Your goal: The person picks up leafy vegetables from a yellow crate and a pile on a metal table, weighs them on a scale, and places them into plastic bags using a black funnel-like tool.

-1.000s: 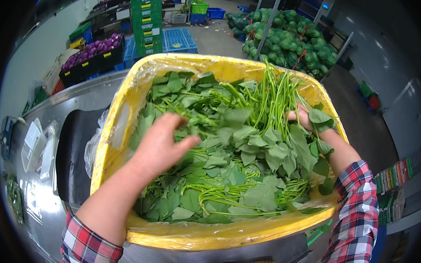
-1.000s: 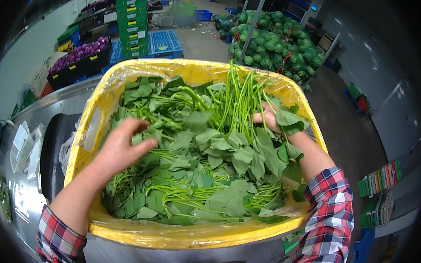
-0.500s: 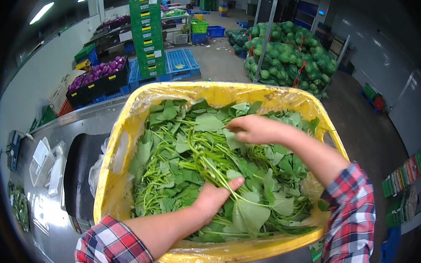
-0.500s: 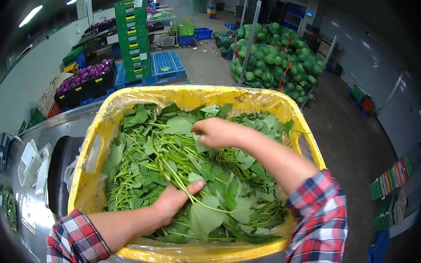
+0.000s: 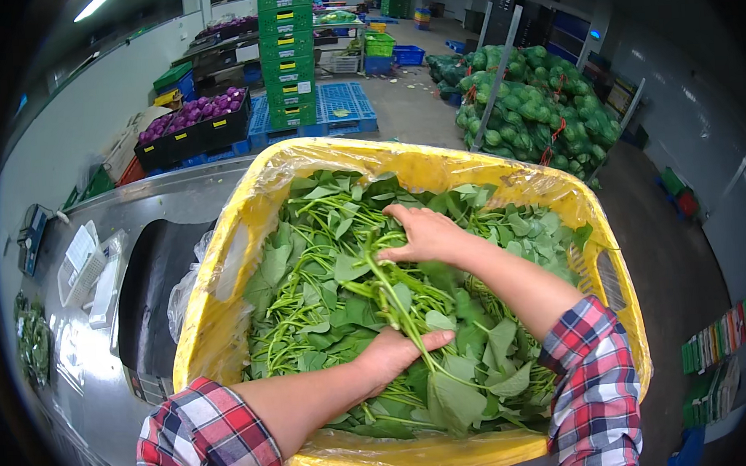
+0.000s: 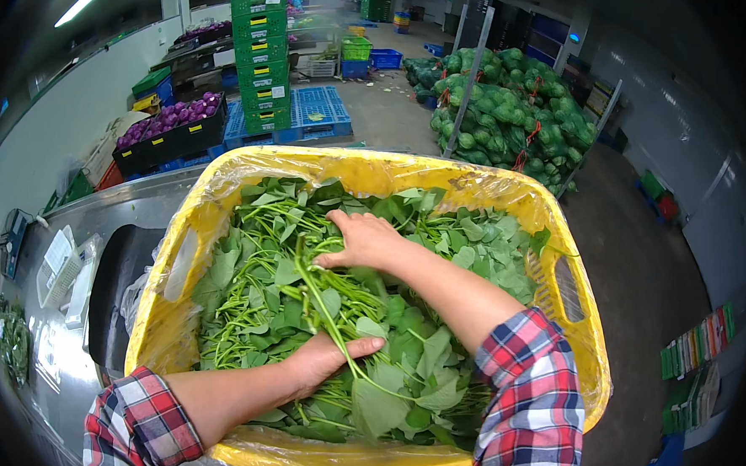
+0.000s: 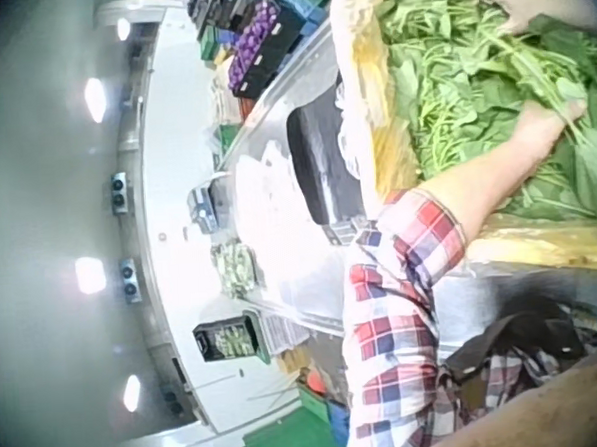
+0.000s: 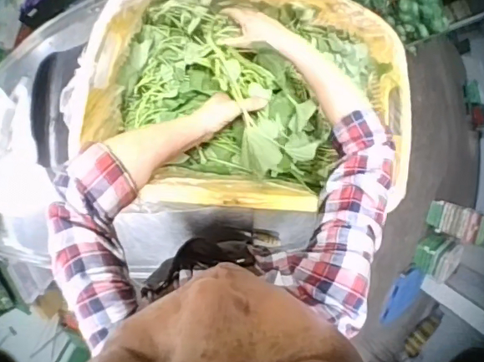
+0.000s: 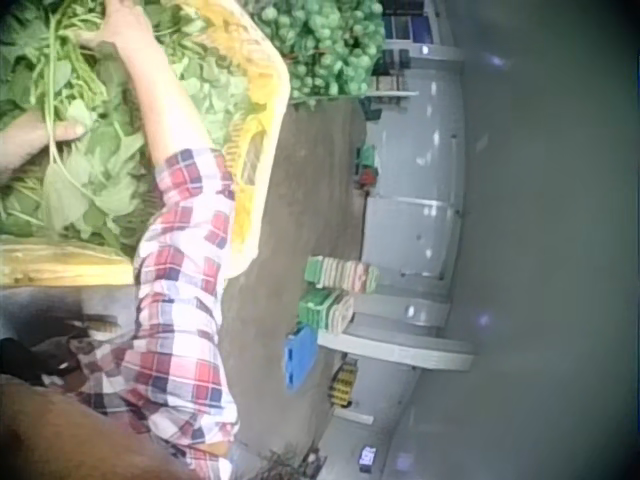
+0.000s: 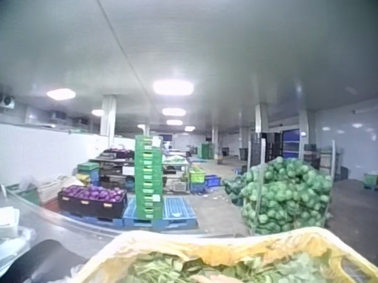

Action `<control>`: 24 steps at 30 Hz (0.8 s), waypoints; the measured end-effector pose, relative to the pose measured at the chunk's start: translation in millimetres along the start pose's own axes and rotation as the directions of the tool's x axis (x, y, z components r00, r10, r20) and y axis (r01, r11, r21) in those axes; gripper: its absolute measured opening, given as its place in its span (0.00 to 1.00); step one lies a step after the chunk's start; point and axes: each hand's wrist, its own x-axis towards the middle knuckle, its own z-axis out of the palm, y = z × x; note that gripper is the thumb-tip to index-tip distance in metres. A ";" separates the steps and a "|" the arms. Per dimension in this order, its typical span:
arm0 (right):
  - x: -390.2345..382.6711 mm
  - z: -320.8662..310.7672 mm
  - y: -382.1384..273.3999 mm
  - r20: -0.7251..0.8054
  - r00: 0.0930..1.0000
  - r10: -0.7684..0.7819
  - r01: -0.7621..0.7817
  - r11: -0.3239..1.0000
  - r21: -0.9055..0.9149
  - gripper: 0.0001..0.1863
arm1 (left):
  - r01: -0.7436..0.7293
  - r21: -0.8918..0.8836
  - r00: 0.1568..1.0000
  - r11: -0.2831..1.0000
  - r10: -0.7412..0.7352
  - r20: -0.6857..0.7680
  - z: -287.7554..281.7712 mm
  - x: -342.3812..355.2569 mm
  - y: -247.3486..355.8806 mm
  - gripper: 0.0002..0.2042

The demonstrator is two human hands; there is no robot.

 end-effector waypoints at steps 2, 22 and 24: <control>-3.2 -9.3 8.0 0.104 0.987 -0.120 0.119 0.993 0.014 0.37 | -0.036 0.096 0.999 0.995 0.038 -0.026 7.1 -6.4 8.2 0.31; -118.3 -81.1 -12.0 0.117 0.953 -0.281 0.270 0.958 0.100 0.35 | -0.292 0.738 0.932 0.608 0.356 0.075 42.8 -32.0 0.4 0.35; -126.2 -92.1 -7.6 0.242 0.959 -0.146 0.117 0.985 0.128 0.37 | -0.357 0.669 0.905 0.652 0.419 0.074 46.5 -25.6 -3.3 0.35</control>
